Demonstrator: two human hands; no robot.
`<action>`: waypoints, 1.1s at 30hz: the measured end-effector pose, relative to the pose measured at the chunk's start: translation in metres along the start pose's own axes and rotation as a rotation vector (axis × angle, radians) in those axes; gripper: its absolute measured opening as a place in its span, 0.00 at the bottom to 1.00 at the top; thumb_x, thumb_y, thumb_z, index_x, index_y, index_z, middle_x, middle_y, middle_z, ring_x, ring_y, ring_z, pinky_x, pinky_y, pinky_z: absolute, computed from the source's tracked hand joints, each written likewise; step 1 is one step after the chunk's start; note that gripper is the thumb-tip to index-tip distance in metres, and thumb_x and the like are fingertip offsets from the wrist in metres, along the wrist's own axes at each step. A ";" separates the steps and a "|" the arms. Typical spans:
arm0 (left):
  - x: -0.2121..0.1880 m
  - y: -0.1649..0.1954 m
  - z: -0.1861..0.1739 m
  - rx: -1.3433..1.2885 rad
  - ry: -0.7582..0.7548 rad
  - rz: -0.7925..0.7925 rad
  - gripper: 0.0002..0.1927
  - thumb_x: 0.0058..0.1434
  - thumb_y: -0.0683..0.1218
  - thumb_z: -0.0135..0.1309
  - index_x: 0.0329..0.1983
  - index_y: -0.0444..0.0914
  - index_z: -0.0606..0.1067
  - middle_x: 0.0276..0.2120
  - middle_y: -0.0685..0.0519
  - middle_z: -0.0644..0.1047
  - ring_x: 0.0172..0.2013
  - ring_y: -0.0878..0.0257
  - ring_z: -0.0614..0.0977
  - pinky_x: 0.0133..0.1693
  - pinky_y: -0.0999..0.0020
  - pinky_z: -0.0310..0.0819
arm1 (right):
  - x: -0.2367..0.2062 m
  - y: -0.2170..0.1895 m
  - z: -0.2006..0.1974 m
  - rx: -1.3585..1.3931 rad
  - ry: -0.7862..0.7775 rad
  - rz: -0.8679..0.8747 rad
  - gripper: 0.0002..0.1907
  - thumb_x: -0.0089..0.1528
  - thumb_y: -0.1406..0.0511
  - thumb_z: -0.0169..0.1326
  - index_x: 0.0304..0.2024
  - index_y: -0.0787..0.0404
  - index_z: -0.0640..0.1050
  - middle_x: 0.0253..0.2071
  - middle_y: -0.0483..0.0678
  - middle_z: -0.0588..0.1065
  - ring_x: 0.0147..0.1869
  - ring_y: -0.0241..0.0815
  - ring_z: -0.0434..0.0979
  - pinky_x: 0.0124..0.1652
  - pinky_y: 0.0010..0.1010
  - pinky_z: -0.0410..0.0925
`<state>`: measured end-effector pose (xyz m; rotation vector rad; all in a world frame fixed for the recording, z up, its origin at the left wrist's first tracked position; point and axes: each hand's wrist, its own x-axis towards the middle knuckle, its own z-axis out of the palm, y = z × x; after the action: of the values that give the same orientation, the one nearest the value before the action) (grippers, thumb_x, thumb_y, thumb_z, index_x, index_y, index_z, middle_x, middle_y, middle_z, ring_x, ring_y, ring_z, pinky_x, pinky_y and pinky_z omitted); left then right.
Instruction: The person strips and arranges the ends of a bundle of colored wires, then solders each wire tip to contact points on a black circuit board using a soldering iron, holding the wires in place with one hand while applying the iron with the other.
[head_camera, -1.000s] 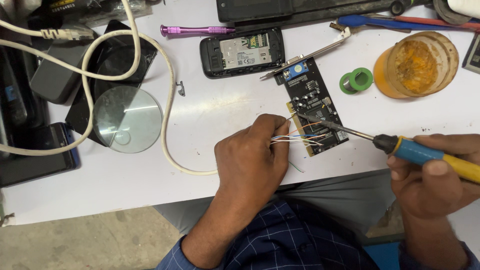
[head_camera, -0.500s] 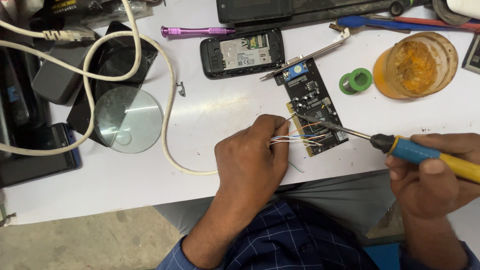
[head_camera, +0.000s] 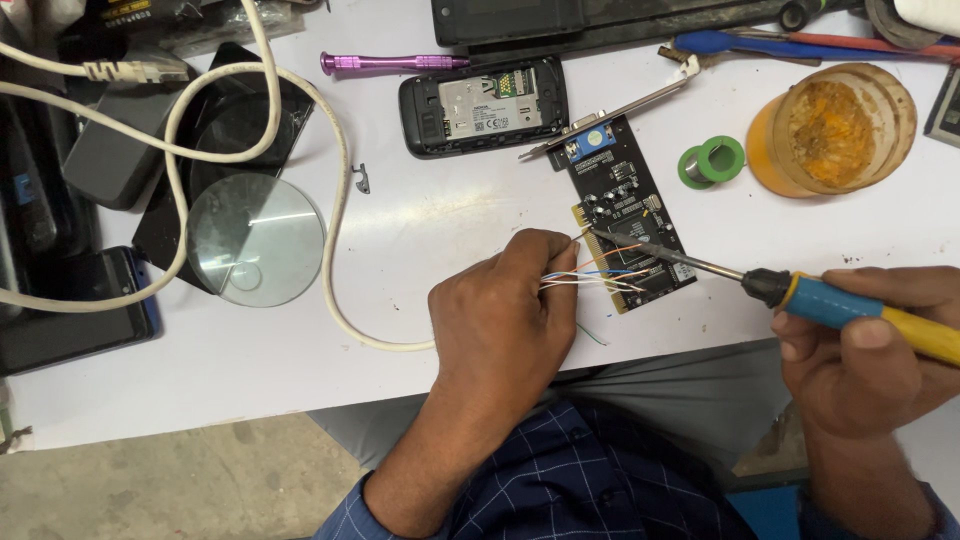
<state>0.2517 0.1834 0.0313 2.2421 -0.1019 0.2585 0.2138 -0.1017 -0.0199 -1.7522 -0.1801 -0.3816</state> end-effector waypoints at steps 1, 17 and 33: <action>0.000 0.000 0.000 0.002 0.005 0.002 0.05 0.65 0.43 0.61 0.34 0.38 0.77 0.19 0.52 0.78 0.17 0.61 0.79 0.21 0.66 0.67 | 0.000 0.000 0.000 -0.010 -0.004 -0.002 0.19 0.73 0.60 0.47 0.50 0.74 0.68 0.29 0.63 0.74 0.24 0.40 0.77 0.26 0.24 0.73; 0.000 0.000 0.000 0.005 0.007 -0.001 0.05 0.64 0.44 0.61 0.35 0.38 0.78 0.20 0.52 0.79 0.18 0.61 0.80 0.21 0.66 0.68 | 0.000 0.000 0.000 -0.079 0.015 -0.027 0.19 0.76 0.59 0.44 0.49 0.74 0.68 0.29 0.61 0.73 0.24 0.40 0.77 0.26 0.25 0.70; -0.002 0.001 -0.003 0.003 0.006 -0.004 0.05 0.64 0.44 0.61 0.35 0.38 0.78 0.19 0.51 0.79 0.18 0.58 0.81 0.22 0.63 0.69 | -0.012 0.011 -0.006 0.168 0.177 0.116 0.18 0.78 0.55 0.41 0.50 0.66 0.67 0.27 0.58 0.70 0.22 0.41 0.63 0.27 0.30 0.63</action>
<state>0.2492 0.1847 0.0338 2.2441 -0.0943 0.2638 0.2048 -0.1085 -0.0329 -1.5469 0.0163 -0.4219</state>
